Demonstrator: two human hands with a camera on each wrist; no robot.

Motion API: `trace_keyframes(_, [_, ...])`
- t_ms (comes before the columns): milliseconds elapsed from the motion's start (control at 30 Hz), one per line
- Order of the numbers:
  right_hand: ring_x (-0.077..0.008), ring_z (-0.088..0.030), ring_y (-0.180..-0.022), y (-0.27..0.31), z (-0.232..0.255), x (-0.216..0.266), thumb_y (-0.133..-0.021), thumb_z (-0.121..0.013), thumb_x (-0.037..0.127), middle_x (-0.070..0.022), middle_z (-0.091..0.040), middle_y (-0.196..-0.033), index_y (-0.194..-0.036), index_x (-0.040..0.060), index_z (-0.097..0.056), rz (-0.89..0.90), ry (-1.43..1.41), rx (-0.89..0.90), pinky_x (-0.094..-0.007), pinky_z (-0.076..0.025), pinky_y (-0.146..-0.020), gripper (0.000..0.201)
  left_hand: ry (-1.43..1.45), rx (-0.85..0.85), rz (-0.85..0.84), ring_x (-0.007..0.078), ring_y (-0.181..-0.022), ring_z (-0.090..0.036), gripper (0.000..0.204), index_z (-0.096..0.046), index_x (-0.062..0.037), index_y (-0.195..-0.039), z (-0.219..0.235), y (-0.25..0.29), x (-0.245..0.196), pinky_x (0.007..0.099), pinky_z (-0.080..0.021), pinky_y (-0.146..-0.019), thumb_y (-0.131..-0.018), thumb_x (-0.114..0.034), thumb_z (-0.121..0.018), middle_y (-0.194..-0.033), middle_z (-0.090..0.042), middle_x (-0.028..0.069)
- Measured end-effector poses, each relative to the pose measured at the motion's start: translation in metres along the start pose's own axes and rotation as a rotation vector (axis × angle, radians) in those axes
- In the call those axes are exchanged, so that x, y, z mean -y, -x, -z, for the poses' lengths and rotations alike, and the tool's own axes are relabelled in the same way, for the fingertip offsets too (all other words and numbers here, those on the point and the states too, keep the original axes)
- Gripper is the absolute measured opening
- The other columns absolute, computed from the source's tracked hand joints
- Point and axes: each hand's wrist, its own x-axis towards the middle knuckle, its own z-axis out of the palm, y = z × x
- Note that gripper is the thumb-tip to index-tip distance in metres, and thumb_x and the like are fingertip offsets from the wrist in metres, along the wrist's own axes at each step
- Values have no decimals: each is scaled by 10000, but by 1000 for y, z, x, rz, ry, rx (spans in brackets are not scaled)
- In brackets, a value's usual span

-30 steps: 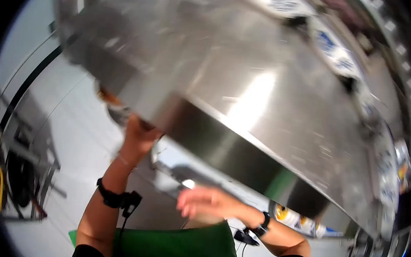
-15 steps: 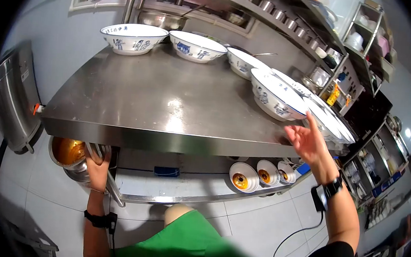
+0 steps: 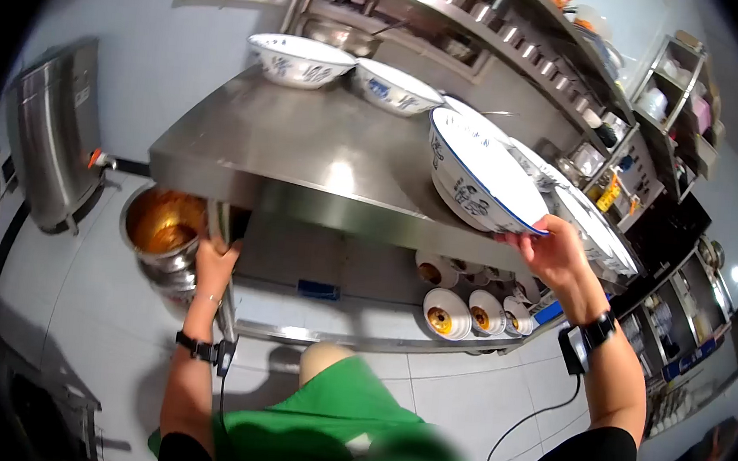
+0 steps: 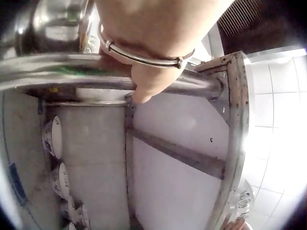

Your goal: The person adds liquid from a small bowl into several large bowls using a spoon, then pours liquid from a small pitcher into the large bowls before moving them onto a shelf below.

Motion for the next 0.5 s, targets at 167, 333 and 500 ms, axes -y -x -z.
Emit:
trace_keyframes(167, [-274,-657,-626,62,-40,-46,-746,-529,49,-286,-638,-937,-1119,-199,-458,24,168,104,-226,-584,-484,454,48,107,33,453,-1077,-597,929,-209,-73,-1491,18,1,-13,450,-481,-935,-749,-210,-752,-1178,-609,284])
trace_keyframes(333, [-353,-704,-873,105,-64,-94,-740,-544,39,-305,-632,-1105,-1190,-207,-477,-65,116,110,-415,-611,-781,517,6,123,-48,463,-1045,-604,959,-168,-96,-1499,20,0,-10,489,-480,-916,-740,-247,-736,-1163,-618,273])
trace_keyframes(500, [-316,-699,-893,94,-33,-159,-759,-557,13,-247,-659,-1060,-1136,-153,-555,-434,92,164,-420,-595,-816,412,37,127,-58,458,-1037,-609,925,-199,-94,-1495,22,3,-15,472,-483,-918,-744,-209,-726,-1158,-626,249])
